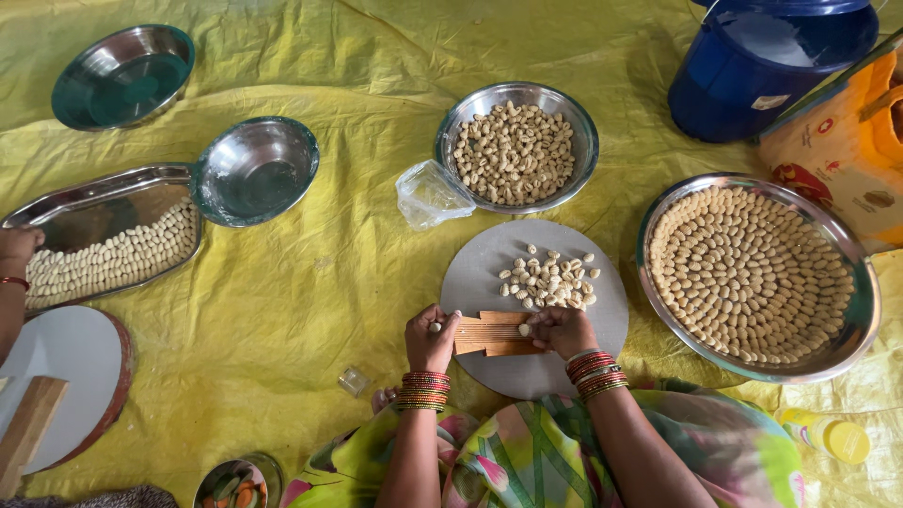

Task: The person sits on a yellow tarp and uses a wooden ridged tool to press small dough balls, creating ridged shapes. They place the shaped pieces onto a metal tray. Another person works nearby using a rolling pin on a separate tray.

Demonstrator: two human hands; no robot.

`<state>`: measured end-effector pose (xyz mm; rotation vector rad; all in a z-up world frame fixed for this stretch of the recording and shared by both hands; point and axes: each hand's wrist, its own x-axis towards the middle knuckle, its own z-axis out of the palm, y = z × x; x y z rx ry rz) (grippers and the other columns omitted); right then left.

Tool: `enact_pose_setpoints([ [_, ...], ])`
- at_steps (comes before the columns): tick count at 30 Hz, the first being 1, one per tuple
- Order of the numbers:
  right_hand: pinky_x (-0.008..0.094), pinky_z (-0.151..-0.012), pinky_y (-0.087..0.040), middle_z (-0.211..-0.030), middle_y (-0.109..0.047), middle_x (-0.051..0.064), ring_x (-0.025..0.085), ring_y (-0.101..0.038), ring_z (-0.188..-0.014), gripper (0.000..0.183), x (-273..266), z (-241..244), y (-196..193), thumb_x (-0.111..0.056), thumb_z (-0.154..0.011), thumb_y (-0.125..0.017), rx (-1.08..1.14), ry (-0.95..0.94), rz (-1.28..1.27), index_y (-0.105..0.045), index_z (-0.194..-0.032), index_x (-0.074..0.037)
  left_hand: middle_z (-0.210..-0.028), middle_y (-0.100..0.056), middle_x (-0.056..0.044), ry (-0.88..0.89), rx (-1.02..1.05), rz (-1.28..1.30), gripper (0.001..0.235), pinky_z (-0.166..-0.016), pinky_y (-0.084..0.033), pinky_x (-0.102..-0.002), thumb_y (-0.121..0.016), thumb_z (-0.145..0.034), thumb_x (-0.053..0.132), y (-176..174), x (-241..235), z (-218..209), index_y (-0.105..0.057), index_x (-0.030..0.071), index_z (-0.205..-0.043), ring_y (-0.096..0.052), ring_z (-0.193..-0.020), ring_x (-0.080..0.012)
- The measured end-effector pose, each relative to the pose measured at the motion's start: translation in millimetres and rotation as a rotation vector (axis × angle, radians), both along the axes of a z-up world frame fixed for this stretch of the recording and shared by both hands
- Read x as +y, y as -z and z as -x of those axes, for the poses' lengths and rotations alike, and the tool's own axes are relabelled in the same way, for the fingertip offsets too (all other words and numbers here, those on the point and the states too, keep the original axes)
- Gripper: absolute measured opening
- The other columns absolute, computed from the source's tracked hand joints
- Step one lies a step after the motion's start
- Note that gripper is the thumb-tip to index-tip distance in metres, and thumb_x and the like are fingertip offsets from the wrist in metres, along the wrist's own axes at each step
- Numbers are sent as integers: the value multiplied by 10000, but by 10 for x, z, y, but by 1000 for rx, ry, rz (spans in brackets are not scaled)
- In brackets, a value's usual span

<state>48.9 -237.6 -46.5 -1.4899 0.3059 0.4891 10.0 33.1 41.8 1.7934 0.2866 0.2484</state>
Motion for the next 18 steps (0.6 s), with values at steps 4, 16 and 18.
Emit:
enact_pose_setpoints([
  [4,306,-663,-627,-914,-773,128,195,-731,-764,190,-1,29,-12,137,-879,-589,-66,9,34,-723,-964,32,-576,-627,-68,-56,208,-233,388,-536,-478,-344,-764,-864,325,-79,47,-5,-588,52,-652,-607,-505,-183],
  [16,378,-752,-585,-901,-784,110,224,-750,-805,192,288,246,-678,-281,-1015,-676,-246,-101,817,-725,-1029,-96,-941,-769,-86,-122,584,-642,363,-742,-572,-478,-707,-865,502,12,130,98,-712,157,-977,-731,-857,-317],
  [18,390,-748,-591,-903,-785,79,226,-750,-816,272,357,290,-710,-345,-859,-779,-385,-142,864,-727,-979,-106,-945,-772,-83,-156,487,-615,304,-720,-578,-450,-739,-857,418,47,97,77,-707,163,-1022,-733,-832,-292],
])
